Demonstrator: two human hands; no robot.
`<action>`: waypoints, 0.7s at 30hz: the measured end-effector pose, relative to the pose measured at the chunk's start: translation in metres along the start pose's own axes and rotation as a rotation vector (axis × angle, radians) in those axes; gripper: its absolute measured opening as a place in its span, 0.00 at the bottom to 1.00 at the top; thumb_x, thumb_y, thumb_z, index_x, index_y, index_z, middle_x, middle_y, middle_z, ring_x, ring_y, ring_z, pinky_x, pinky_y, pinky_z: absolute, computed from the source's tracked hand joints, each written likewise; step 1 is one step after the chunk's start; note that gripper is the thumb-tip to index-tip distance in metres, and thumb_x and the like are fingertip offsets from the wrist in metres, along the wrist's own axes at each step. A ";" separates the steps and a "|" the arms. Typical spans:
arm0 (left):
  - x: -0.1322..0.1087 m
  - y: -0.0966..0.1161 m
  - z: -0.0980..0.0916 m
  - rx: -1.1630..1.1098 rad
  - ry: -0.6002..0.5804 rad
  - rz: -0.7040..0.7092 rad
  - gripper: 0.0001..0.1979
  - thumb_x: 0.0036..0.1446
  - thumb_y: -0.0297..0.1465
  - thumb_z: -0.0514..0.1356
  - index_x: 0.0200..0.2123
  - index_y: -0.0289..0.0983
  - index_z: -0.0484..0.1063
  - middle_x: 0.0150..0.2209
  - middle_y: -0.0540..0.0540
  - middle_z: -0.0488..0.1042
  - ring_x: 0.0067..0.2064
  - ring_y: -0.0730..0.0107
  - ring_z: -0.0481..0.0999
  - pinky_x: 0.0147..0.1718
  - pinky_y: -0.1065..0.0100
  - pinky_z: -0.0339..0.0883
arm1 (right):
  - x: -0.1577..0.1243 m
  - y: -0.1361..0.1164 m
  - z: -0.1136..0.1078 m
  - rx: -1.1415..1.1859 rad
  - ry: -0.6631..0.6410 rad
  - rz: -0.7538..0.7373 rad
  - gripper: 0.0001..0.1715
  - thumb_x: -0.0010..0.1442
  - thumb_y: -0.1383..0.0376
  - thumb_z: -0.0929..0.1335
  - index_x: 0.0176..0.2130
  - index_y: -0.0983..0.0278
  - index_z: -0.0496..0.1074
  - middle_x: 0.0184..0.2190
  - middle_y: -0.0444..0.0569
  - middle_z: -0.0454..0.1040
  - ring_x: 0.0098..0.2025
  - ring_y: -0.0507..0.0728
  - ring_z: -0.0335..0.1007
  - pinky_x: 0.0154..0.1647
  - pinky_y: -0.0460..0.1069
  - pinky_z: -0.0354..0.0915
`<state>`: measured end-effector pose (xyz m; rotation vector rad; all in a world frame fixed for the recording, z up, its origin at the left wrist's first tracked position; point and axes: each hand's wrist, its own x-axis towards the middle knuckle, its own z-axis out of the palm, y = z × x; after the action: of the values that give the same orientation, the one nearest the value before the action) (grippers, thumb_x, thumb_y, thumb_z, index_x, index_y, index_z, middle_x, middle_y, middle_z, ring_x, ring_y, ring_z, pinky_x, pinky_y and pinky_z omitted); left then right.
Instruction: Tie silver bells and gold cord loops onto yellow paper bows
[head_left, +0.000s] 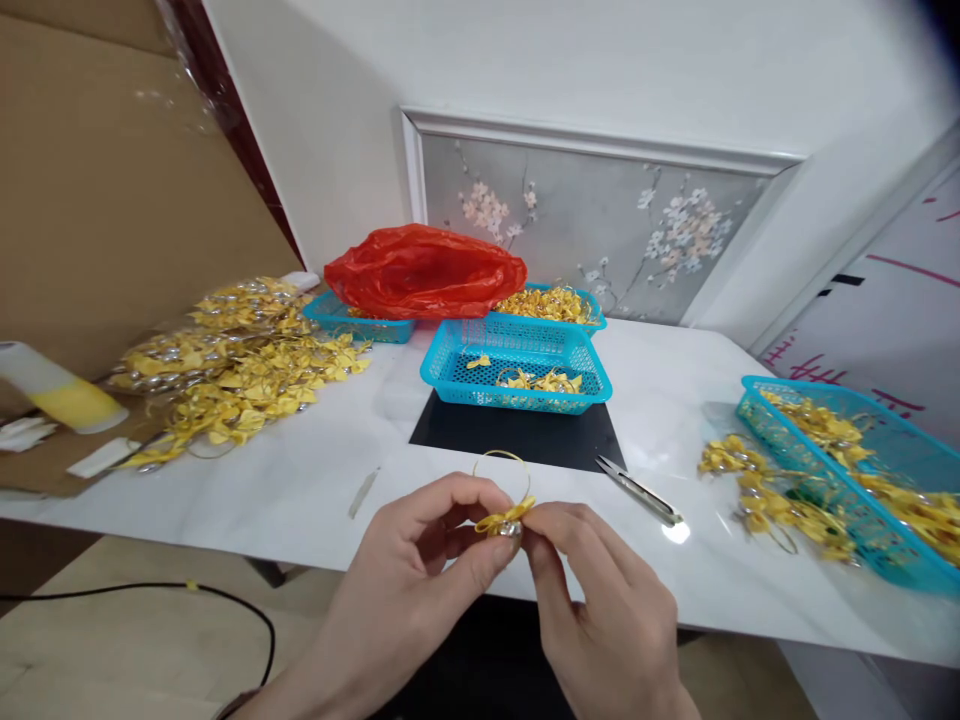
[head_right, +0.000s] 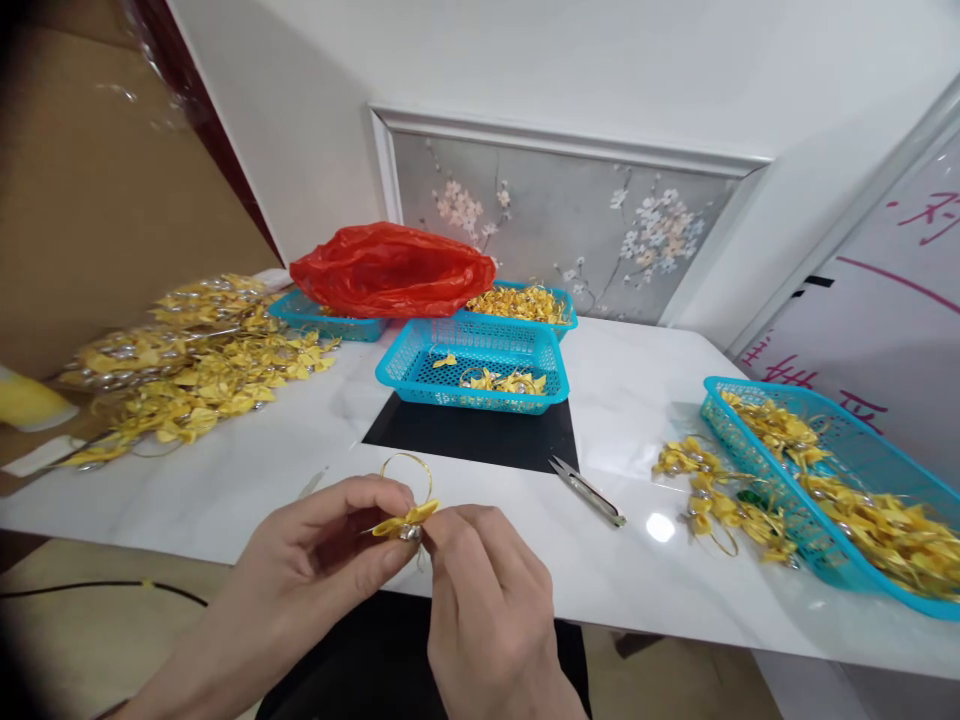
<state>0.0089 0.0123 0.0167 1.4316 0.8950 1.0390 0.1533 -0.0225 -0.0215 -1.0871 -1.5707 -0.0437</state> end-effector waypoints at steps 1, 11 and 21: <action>0.000 0.000 0.000 -0.007 -0.007 -0.013 0.08 0.54 0.23 0.65 0.34 0.44 0.78 0.33 0.55 0.78 0.36 0.74 0.79 0.37 0.79 0.73 | -0.001 0.000 0.000 0.002 -0.009 0.015 0.13 0.62 0.78 0.64 0.41 0.64 0.72 0.33 0.47 0.77 0.33 0.52 0.76 0.35 0.43 0.72; -0.001 -0.004 0.003 0.354 0.042 0.213 0.13 0.53 0.18 0.60 0.35 0.43 0.76 0.33 0.55 0.77 0.36 0.74 0.78 0.36 0.75 0.72 | 0.003 -0.002 -0.002 -0.003 -0.113 -0.068 0.12 0.64 0.76 0.63 0.45 0.65 0.71 0.35 0.50 0.77 0.35 0.54 0.76 0.34 0.46 0.72; 0.010 -0.016 0.000 0.283 0.046 0.093 0.06 0.55 0.24 0.60 0.35 0.40 0.74 0.35 0.51 0.77 0.38 0.68 0.78 0.38 0.70 0.74 | 0.006 -0.009 -0.006 0.147 0.137 -0.094 0.16 0.60 0.81 0.64 0.39 0.61 0.72 0.41 0.51 0.69 0.47 0.58 0.71 0.42 0.53 0.73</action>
<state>0.0127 0.0236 0.0017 1.7039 1.0489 1.0480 0.1526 -0.0273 -0.0098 -0.8771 -1.4768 -0.0645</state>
